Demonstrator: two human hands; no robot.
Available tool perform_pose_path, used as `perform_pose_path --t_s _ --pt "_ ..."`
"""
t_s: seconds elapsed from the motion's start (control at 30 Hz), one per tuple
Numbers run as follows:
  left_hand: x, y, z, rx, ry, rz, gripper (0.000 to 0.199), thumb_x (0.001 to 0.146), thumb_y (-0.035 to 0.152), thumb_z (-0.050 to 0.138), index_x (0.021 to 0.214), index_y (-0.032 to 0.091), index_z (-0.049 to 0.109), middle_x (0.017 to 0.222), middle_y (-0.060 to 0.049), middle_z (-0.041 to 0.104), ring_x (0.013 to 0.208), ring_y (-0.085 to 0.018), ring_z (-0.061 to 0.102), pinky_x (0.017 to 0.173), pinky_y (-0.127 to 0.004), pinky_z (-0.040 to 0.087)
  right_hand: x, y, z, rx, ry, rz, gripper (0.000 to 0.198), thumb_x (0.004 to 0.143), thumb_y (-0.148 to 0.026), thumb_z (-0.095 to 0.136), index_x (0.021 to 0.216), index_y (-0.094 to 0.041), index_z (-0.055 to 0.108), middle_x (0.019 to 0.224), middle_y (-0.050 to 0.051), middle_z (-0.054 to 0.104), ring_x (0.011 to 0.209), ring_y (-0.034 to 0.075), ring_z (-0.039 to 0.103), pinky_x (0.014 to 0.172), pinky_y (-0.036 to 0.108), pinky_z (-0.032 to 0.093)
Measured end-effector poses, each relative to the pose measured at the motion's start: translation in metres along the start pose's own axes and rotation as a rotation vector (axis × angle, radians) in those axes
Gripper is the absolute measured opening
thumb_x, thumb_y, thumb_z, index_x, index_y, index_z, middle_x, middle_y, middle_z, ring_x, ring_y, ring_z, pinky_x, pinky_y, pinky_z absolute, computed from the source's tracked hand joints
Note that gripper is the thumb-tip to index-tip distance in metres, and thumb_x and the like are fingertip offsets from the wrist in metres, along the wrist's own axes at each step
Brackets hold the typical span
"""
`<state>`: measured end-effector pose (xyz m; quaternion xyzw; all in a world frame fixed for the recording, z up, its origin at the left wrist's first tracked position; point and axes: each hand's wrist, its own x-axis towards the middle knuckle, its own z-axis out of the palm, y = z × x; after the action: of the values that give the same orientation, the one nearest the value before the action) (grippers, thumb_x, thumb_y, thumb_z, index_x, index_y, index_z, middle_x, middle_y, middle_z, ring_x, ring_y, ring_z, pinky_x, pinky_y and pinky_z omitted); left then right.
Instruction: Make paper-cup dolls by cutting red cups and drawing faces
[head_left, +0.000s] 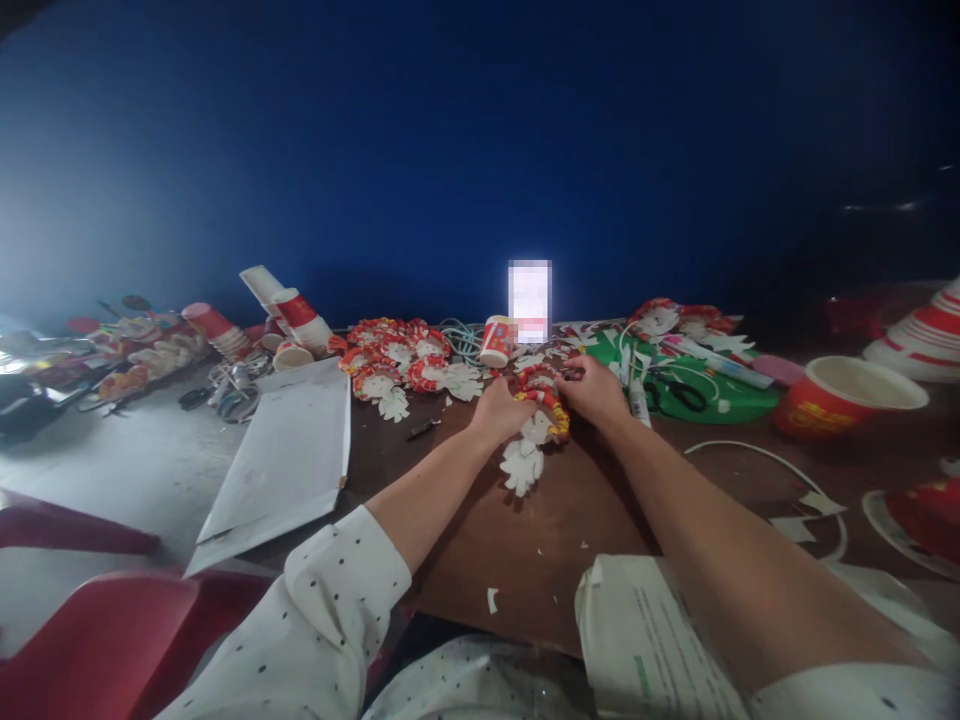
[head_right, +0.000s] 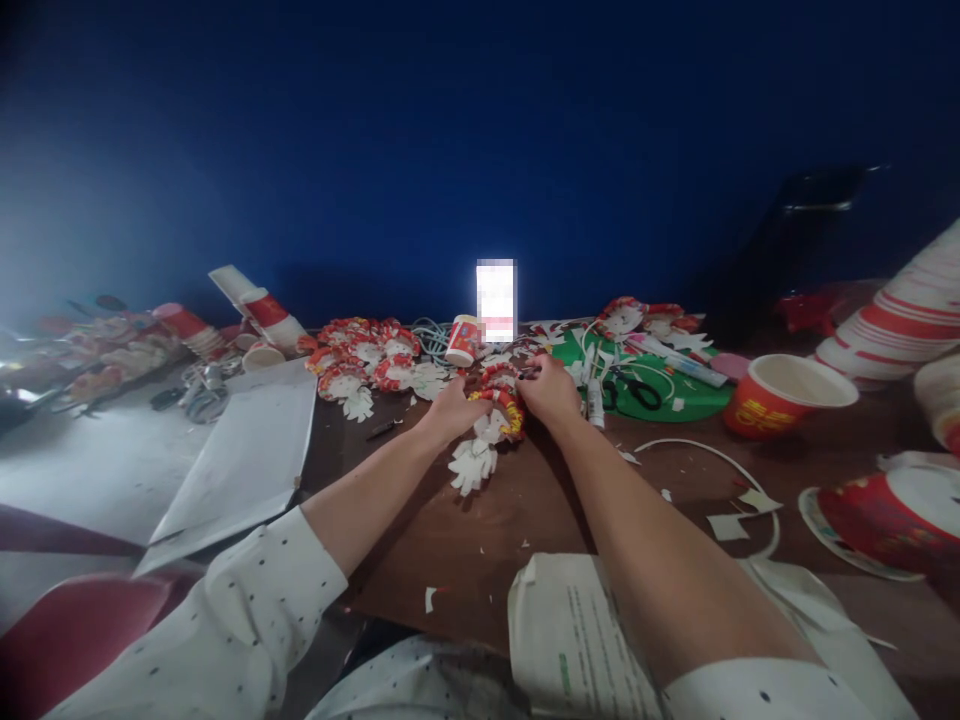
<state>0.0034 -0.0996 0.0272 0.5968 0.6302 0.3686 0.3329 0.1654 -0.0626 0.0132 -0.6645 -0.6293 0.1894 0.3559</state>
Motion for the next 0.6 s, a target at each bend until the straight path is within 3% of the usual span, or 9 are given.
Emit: perform_pose_path --t_s 0.2,0.37,0.6 --pt "-0.002 -0.003 -0.003 -0.136 0.075 0.045 0.048 0.068 0.021 0.063 0.115 0.013 0.058 0.113 -0.01 0.067 0.101 -0.021 0.063 0.09 -0.031 0.047 -0.003 0.003 -0.004 0.102 0.046 -0.003 0.038 0.071 -0.036 0.065 0.103 -0.015 0.063 0.088 0.009 0.07 0.078 0.022 0.066 0.073 0.034 0.051" --pt "-0.003 0.002 -0.015 -0.155 0.142 -0.026 0.049 0.069 0.023 0.062 0.117 0.014 0.058 0.104 -0.008 0.069 0.093 -0.02 0.064 0.085 -0.032 0.049 -0.001 0.007 0.004 0.326 0.004 0.048 0.041 0.072 -0.037 0.068 0.105 -0.016 0.061 0.079 0.006 0.069 0.059 0.018 0.066 0.057 0.031 0.053" --pt "-0.009 0.005 -0.027 -0.242 0.133 -0.007 0.046 0.068 0.022 0.063 0.112 0.014 0.061 0.1 -0.007 0.069 0.087 -0.019 0.065 0.079 -0.03 0.051 -0.005 0.0 0.004 0.576 0.015 0.143 0.038 0.068 -0.028 0.073 0.102 -0.017 0.061 0.079 0.005 0.066 0.052 0.016 0.064 0.048 0.031 0.055"
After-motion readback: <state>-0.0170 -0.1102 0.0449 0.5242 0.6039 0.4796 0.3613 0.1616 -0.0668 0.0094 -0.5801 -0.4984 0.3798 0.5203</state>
